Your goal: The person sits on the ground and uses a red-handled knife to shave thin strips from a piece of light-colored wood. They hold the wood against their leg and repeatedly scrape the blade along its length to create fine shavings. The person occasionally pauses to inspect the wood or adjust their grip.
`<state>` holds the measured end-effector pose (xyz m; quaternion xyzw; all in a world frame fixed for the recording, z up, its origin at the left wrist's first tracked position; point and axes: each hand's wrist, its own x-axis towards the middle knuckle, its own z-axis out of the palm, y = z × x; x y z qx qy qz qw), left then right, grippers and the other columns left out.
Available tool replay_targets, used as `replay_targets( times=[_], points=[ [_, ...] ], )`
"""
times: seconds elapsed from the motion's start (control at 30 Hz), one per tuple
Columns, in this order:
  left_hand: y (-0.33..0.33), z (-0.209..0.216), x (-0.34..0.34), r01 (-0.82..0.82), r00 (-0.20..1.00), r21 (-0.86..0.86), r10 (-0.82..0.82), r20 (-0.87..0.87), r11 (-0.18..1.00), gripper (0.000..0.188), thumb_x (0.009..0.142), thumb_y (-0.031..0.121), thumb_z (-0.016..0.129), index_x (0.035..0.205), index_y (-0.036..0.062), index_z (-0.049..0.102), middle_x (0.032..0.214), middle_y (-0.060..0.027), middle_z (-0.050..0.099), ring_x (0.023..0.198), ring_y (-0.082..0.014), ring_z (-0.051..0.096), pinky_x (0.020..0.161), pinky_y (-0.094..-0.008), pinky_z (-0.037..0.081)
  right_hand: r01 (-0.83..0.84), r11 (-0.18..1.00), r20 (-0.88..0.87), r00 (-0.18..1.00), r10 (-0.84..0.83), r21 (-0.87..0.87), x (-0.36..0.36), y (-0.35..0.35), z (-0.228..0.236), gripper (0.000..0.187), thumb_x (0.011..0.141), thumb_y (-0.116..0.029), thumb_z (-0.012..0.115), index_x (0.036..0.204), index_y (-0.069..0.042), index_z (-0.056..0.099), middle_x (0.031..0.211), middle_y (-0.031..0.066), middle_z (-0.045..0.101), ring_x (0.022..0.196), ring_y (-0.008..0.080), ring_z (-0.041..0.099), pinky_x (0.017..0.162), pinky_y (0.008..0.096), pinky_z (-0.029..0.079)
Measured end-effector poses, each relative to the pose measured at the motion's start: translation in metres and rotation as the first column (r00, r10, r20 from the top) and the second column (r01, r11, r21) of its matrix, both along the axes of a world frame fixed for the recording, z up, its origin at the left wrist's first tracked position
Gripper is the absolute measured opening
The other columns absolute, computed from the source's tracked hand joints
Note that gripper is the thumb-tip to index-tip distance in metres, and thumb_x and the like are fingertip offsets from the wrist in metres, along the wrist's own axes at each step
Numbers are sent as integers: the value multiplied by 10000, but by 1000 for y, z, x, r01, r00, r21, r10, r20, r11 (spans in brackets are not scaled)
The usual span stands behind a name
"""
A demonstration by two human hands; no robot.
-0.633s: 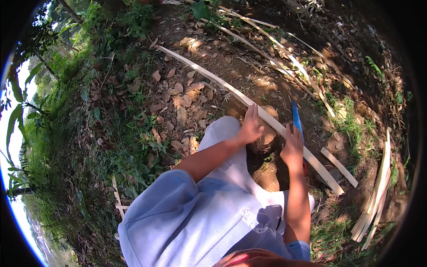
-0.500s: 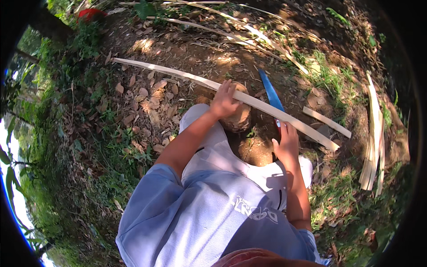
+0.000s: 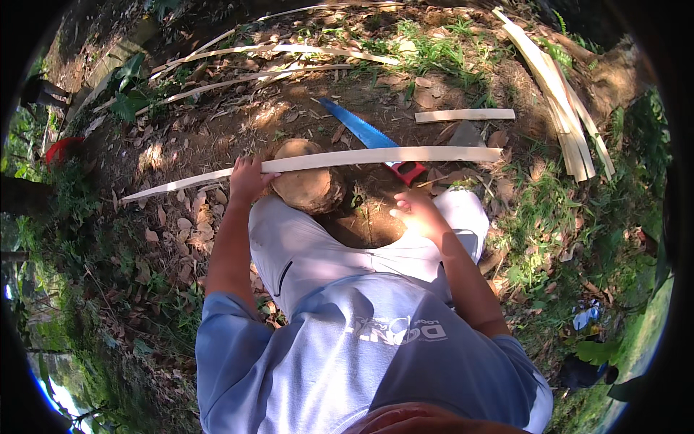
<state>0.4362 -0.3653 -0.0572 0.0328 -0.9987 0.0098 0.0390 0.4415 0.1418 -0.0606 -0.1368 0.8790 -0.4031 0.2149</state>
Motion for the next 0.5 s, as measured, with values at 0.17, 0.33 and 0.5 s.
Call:
replay_targets(
  times=[0.17, 0.33, 0.5],
  points=[
    [-3, -1, 14, 72, 997, 6, -72, -22, 997, 754, 890, 705, 704, 1246, 42, 664, 1142, -159, 698, 1164, -366, 650, 999, -499, 524, -292, 949, 113, 946, 305, -118, -25, -104, -43, 1048, 884, -401, 868, 1661, 21, 305, 1600, 305, 490, 1470, 402, 510, 1225, 436, 418],
    [-4, 13, 30, 72, 997, 73, -71, -18, 995, 703, 879, 692, 722, 1141, 42, 675, 1112, -160, 688, 1157, -369, 643, 1037, -505, 493, -140, 977, 83, 988, 128, 163, -6, -159, -56, 1227, 857, -393, 881, 1674, 86, 101, 1735, 367, 128, 1630, 464, 174, 1324, 508, 236],
    [-5, 29, 60, -15, 999, 153, 21, -42, 988, 724, 868, 698, 734, 1138, 28, 679, 1109, -179, 708, 1144, -401, 656, 1026, -532, 501, -94, 989, -261, 958, 121, 113, -15, -178, -50, 1408, 674, -376, 999, 1664, 62, 98, 1712, 337, 171, 1605, 490, 196, 1276, 590, 265]
  ],
)
